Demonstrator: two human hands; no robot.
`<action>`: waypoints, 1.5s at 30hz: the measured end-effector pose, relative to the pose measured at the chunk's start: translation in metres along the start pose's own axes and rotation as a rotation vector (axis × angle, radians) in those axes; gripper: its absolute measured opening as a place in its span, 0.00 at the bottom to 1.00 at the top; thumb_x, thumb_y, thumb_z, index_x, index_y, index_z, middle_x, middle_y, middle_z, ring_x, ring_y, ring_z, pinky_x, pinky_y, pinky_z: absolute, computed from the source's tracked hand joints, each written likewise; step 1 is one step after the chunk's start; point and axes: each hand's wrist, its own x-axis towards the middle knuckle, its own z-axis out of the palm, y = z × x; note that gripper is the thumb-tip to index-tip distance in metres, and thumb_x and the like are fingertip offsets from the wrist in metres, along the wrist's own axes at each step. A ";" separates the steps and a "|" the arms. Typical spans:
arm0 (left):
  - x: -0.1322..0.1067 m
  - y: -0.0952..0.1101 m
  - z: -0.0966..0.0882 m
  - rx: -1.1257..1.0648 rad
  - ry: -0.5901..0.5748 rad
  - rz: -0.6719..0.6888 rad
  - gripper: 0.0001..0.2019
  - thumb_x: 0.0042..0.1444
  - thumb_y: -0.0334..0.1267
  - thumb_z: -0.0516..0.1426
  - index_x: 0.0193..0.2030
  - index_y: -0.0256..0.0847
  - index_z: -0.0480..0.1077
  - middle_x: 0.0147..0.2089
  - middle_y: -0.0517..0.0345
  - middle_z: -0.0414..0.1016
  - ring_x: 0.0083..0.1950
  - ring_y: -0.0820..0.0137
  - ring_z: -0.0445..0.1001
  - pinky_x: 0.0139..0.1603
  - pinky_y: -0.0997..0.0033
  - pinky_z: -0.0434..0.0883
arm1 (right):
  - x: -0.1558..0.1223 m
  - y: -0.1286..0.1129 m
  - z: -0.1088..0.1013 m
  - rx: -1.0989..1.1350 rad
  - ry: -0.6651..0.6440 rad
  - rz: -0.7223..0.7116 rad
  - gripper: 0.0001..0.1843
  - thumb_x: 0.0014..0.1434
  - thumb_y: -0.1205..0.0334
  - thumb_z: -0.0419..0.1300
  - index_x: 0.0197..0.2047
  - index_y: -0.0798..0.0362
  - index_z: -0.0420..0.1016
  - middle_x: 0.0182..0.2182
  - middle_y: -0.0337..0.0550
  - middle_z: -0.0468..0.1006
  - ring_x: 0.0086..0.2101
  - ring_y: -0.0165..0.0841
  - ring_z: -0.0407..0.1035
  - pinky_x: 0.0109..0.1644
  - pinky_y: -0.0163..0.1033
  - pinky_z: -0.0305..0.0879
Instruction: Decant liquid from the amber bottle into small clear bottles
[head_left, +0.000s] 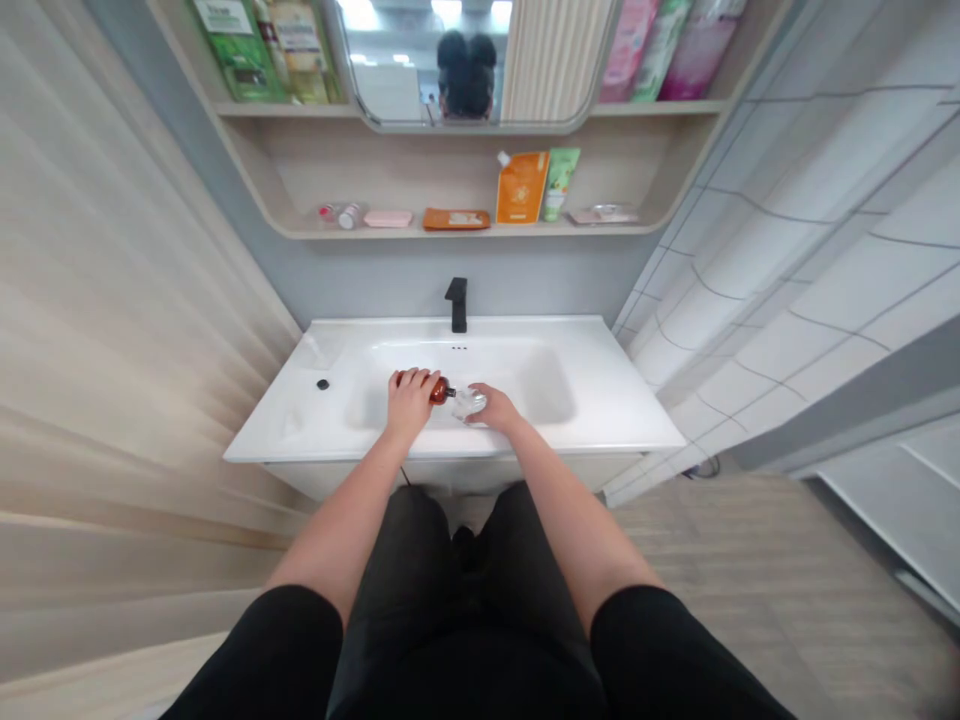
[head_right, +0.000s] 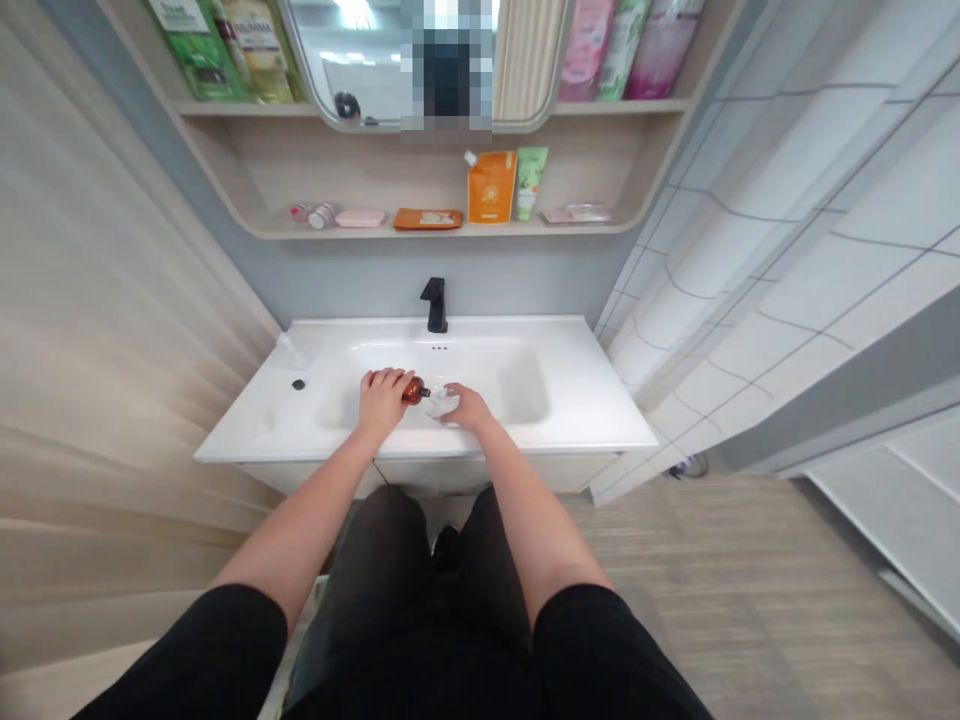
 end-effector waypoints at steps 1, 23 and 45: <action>0.000 0.000 0.000 -0.001 0.001 0.001 0.28 0.67 0.33 0.57 0.73 0.49 0.72 0.69 0.42 0.77 0.72 0.46 0.69 0.76 0.37 0.55 | 0.000 0.000 0.000 -0.005 0.000 0.000 0.45 0.41 0.64 0.83 0.63 0.45 0.79 0.55 0.42 0.86 0.55 0.46 0.80 0.64 0.48 0.73; 0.000 0.000 -0.001 -0.015 -0.014 -0.005 0.29 0.67 0.33 0.56 0.74 0.49 0.71 0.70 0.42 0.77 0.74 0.47 0.67 0.77 0.38 0.55 | -0.002 -0.004 -0.001 -0.016 0.011 0.002 0.43 0.40 0.64 0.83 0.61 0.45 0.81 0.54 0.42 0.86 0.54 0.47 0.80 0.64 0.49 0.73; 0.000 0.000 -0.002 -0.014 -0.014 0.007 0.29 0.67 0.32 0.56 0.74 0.50 0.71 0.70 0.43 0.77 0.74 0.47 0.67 0.78 0.38 0.54 | -0.002 -0.004 -0.002 -0.006 0.006 -0.013 0.42 0.41 0.64 0.82 0.60 0.44 0.81 0.53 0.41 0.86 0.53 0.46 0.81 0.63 0.49 0.74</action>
